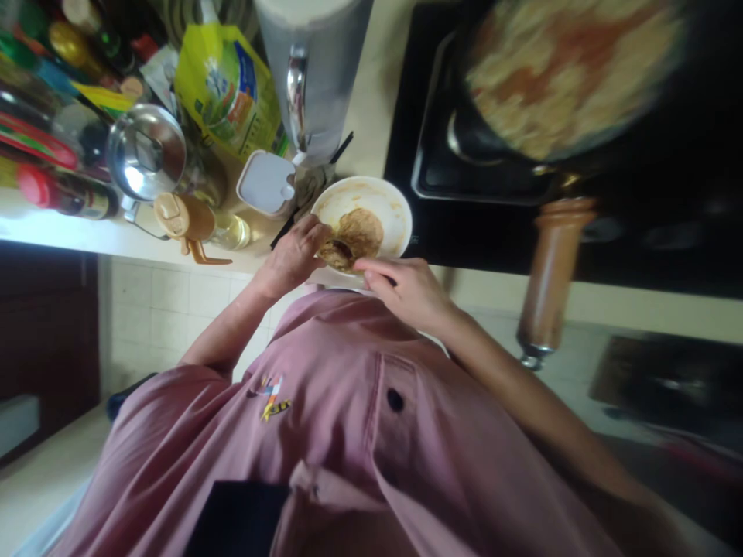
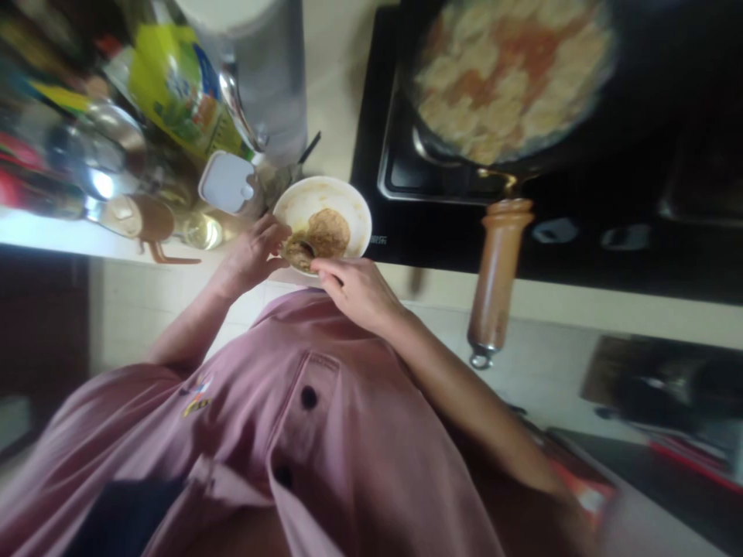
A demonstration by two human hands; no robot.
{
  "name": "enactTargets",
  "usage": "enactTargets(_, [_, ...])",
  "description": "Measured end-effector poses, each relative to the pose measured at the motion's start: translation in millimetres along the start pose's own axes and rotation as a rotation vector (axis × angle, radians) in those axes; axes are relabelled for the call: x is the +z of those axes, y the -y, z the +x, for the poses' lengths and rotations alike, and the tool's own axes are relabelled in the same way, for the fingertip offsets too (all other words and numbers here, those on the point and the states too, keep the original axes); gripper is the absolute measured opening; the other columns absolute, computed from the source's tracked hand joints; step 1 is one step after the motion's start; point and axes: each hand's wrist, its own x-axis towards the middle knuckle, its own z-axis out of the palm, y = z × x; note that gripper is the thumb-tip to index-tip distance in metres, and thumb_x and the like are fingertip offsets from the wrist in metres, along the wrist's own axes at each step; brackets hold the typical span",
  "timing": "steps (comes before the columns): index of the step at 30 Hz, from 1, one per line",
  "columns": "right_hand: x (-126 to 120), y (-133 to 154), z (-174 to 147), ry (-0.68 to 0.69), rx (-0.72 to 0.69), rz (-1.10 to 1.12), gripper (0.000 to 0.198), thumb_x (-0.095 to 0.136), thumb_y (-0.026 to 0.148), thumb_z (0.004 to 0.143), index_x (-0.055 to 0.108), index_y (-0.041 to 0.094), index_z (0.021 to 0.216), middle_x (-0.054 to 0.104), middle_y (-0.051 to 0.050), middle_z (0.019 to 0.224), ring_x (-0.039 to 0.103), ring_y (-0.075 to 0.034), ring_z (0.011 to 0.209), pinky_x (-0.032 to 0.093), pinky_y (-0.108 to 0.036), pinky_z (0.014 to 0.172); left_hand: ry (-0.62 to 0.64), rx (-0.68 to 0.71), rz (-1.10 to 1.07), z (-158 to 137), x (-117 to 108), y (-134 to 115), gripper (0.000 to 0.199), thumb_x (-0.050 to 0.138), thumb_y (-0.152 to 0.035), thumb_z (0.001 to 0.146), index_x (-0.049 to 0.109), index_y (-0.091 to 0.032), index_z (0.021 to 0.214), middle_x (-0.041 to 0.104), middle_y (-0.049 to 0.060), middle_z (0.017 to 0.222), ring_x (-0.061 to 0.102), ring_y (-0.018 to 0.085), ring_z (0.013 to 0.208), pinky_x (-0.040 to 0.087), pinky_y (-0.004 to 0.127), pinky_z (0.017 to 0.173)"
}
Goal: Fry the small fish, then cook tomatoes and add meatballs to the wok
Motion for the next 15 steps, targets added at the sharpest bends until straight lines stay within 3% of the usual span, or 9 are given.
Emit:
enactTargets(6, [8,-10,0,-0.263,0.491,0.766,0.024,0.062,0.036,0.077,0.072,0.017,0.086,0.062,0.000,0.059,0.048,-0.009,0.046,0.037,-0.022,0.046,0.016,0.009,0.031,1,-3,0,0.032,0.064,-0.010,0.080,0.064,-0.015,0.111,0.063,0.013,0.110,0.065,0.023,0.097,0.056,0.034,0.082])
enactTargets(9, [11,-12,6,-0.314,0.558,0.931,0.024,0.068,0.037,0.069,0.069,0.017,0.082,0.061,0.000,0.057,0.046,-0.008,0.045,0.032,-0.021,0.043,0.042,-0.009,0.113,8,-6,-2,0.027,0.056,-0.010,0.086,0.068,-0.015,0.109,0.065,0.011,0.107,0.066,0.021,0.095,0.055,0.032,0.083])
enactTargets(15, [9,-13,13,-0.313,0.600,1.046,0.017,0.064,0.030,0.070,0.068,0.018,0.081,0.062,-0.001,0.059,0.050,-0.009,0.048,0.033,-0.020,0.044,0.152,-0.037,0.281,29,-11,-6,0.025,0.046,-0.008,0.090,0.070,-0.011,0.094,0.068,0.014,0.098,0.067,0.021,0.082,0.053,0.033,0.075])
